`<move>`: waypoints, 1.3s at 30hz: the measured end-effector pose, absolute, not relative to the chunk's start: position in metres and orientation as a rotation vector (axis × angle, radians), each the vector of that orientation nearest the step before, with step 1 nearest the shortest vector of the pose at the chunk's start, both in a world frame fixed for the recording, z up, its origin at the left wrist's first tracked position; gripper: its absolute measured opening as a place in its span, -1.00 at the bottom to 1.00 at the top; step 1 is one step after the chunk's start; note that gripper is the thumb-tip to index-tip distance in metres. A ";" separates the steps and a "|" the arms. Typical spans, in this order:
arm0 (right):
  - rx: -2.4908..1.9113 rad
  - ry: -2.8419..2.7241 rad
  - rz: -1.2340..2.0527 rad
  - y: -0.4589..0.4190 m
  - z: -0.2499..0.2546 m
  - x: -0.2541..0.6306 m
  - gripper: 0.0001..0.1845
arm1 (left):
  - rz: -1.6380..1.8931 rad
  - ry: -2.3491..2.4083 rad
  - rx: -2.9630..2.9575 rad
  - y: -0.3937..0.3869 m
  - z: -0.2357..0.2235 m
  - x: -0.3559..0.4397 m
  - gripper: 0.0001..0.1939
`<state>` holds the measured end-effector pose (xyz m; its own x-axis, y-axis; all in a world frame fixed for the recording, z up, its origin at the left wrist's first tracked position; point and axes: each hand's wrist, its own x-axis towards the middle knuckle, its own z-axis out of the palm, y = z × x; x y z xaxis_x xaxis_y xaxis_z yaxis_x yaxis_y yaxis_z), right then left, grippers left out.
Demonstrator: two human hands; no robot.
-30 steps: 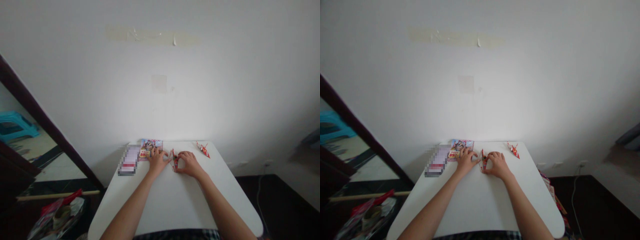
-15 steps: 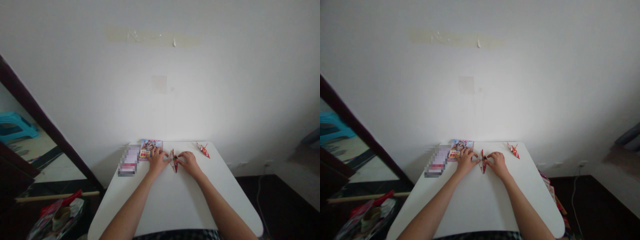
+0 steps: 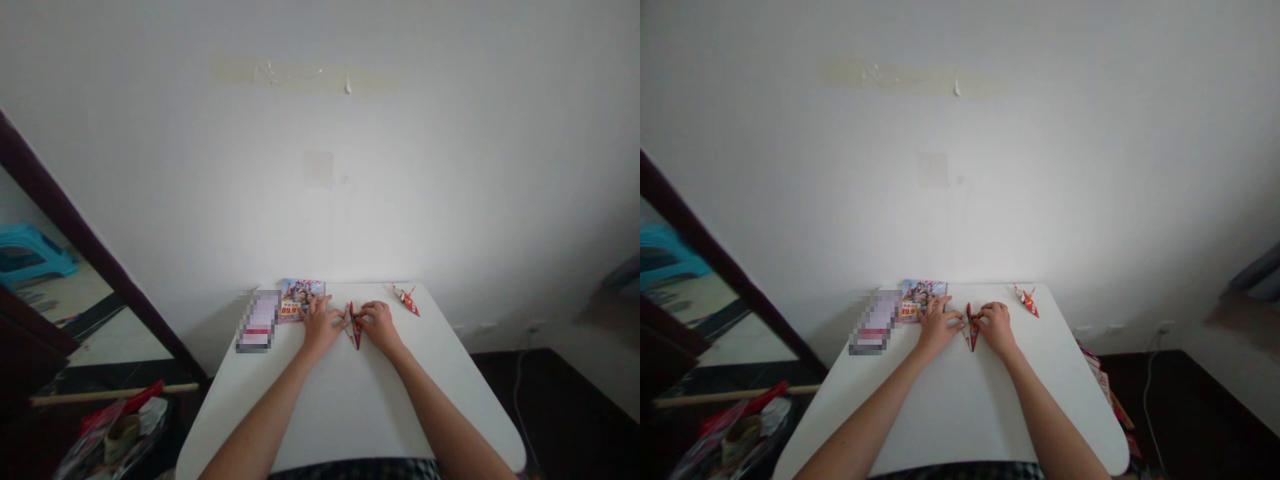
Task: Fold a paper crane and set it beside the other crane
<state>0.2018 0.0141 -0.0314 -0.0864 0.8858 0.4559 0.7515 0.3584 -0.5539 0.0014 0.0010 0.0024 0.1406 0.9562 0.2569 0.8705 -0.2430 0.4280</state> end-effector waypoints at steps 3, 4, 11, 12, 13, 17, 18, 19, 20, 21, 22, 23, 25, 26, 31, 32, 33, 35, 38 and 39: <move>-1.419 -1.847 0.249 0.015 -0.033 0.202 -0.91 | 0.750 1.817 2.203 0.001 0.004 0.002 -0.88; -1.413 -1.847 0.259 0.015 -0.033 0.202 -0.93 | 0.759 1.823 2.194 0.001 0.005 0.003 -0.89; -1.331 -1.797 0.277 0.012 -0.030 0.200 -0.88 | 0.771 1.814 2.193 0.003 0.002 0.003 -0.95; -1.310 -1.778 0.281 0.012 -0.029 0.199 -0.88 | 0.763 1.807 2.198 0.002 0.002 0.004 -0.95; -1.291 -1.760 0.286 0.011 -0.028 0.199 -0.87 | 0.752 1.799 2.201 0.001 0.003 0.004 -0.95; -1.240 -1.719 0.316 0.012 -0.027 0.197 -0.88 | 0.717 1.772 2.196 -0.002 0.007 0.006 -0.96; -1.235 -1.713 0.322 0.013 -0.027 0.197 -0.89 | 0.718 1.766 2.192 -0.002 0.008 0.006 -0.96; -1.233 -1.711 0.327 0.013 -0.027 0.196 -0.90 | 0.724 1.763 2.188 -0.002 0.008 0.006 -0.95; -1.234 -1.708 0.331 0.013 -0.027 0.196 -0.90 | 0.730 1.758 2.187 -0.002 0.008 0.006 -0.95; -1.237 -1.703 0.334 0.013 -0.027 0.196 -0.90 | 0.735 1.754 2.187 -0.002 0.008 0.005 -0.95; -1.239 -1.699 0.338 0.013 -0.026 0.196 -0.89 | 0.736 1.749 2.190 -0.002 0.007 0.005 -0.95; -1.238 -1.697 0.345 0.013 -0.026 0.196 -0.88 | 0.735 1.742 2.197 -0.002 0.007 0.005 -0.95; -1.235 -1.690 0.366 0.012 -0.024 0.195 -0.84 | 0.726 1.725 2.217 -0.002 0.006 0.006 -0.95; -1.234 -1.686 0.381 0.012 -0.023 0.195 -0.83 | 0.719 1.717 2.228 -0.003 0.006 0.006 -0.95; -1.243 -1.638 0.446 0.012 -0.022 0.195 -0.87 | 0.681 1.727 2.208 -0.003 0.009 0.006 -0.95; -1.246 -1.623 0.451 0.012 -0.022 0.195 -0.88 | 0.682 1.727 2.202 -0.003 0.009 0.006 -0.95; -1.250 -1.611 0.454 0.012 -0.023 0.195 -0.87 | 0.685 1.724 2.199 -0.003 0.009 0.006 -0.95; -1.256 -1.596 0.460 0.013 -0.023 0.195 -0.86 | 0.692 1.720 2.194 -0.002 0.010 0.007 -0.94; -1.268 -1.613 0.476 0.015 -0.023 0.197 -0.83 | 0.693 1.721 2.182 -0.002 0.009 0.007 -0.94; -1.271 -1.627 0.487 0.016 -0.023 0.198 -0.82 | 0.695 1.725 2.179 -0.002 0.009 0.007 -0.94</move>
<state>0.1982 0.0161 -0.0229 0.0234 0.8957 0.4441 0.5047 0.3728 -0.7787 0.0068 -0.0018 0.0091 0.1733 0.9650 0.1970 0.8320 -0.2505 0.4950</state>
